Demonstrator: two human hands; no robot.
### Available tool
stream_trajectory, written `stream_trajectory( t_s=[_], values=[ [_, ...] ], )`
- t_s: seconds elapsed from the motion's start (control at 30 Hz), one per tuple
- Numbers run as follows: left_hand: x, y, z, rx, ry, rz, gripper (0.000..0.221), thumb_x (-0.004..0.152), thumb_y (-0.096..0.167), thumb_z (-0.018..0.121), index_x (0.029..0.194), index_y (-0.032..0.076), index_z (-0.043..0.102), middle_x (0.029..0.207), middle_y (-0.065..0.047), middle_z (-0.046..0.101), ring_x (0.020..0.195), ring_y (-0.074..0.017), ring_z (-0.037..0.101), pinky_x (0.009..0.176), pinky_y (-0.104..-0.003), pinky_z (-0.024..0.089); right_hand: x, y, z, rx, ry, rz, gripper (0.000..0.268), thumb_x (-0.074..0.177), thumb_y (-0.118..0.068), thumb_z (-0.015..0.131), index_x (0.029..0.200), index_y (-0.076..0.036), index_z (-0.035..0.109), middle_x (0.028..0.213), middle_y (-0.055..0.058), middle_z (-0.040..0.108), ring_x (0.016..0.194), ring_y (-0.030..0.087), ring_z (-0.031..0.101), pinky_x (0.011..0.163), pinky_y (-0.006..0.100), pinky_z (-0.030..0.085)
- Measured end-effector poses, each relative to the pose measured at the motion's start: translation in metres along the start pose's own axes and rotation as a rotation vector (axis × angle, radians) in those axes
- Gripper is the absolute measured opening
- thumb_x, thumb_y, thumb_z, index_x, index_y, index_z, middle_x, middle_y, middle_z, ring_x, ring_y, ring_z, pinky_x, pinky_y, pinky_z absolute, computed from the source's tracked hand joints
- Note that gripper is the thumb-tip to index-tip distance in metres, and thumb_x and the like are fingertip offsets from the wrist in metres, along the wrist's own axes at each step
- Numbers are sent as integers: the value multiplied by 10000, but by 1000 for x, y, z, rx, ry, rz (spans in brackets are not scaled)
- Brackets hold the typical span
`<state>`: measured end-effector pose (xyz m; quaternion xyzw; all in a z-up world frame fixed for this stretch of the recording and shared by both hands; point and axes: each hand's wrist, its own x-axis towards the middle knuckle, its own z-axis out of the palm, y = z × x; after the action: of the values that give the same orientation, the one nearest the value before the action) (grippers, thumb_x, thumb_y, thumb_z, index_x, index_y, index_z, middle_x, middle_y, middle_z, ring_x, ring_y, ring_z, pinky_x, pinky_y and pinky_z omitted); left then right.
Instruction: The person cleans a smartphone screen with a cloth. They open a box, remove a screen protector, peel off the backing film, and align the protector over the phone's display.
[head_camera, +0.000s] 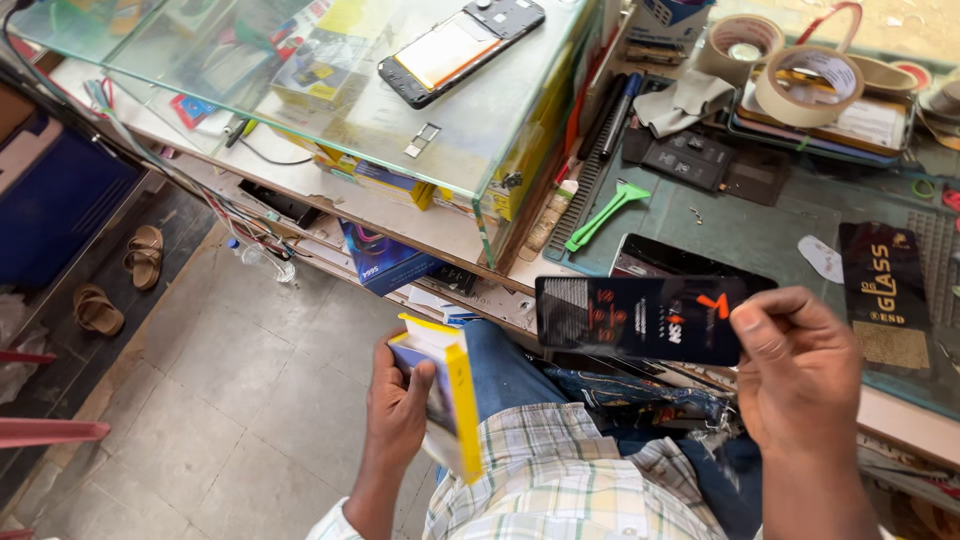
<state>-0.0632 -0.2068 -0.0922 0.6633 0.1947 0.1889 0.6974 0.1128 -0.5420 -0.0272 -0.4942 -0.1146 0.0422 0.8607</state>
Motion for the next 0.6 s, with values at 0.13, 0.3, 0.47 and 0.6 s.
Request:
stream_trajectory(
  t_s=[0.13,0.3,0.47,0.6],
  values=[
    [-11,-39,3,-179,40,-86,408,1024,185,616,1362,16,461,1086,-96,679,931,-102,643,786,-260,568,-4,20,-4,-129,-70,13,97,981,1,721,1071,5,686,888,44,695,791,50,596,712,176,458],
    [-15,-49,-13,-166,34,-39,356,1011,151,572,1346,93,464,1058,-43,636,897,-70,621,760,-234,548,-10,34,-10,-200,-88,100,109,953,-27,749,1026,6,675,900,8,665,755,22,542,663,173,409],
    [-5,-58,-24,-182,80,-13,234,1116,224,518,1075,10,605,991,-70,678,845,-82,608,746,-235,525,-12,37,-10,-239,-98,102,110,944,-30,748,1017,6,674,910,25,682,766,32,564,664,175,419],
    [-5,-63,-10,-223,124,-60,173,1040,175,572,1092,27,646,978,-57,661,840,-88,589,743,-243,496,-14,39,-14,-233,-96,102,123,936,-27,750,1028,5,675,927,33,691,784,37,581,686,174,438]
  ],
)
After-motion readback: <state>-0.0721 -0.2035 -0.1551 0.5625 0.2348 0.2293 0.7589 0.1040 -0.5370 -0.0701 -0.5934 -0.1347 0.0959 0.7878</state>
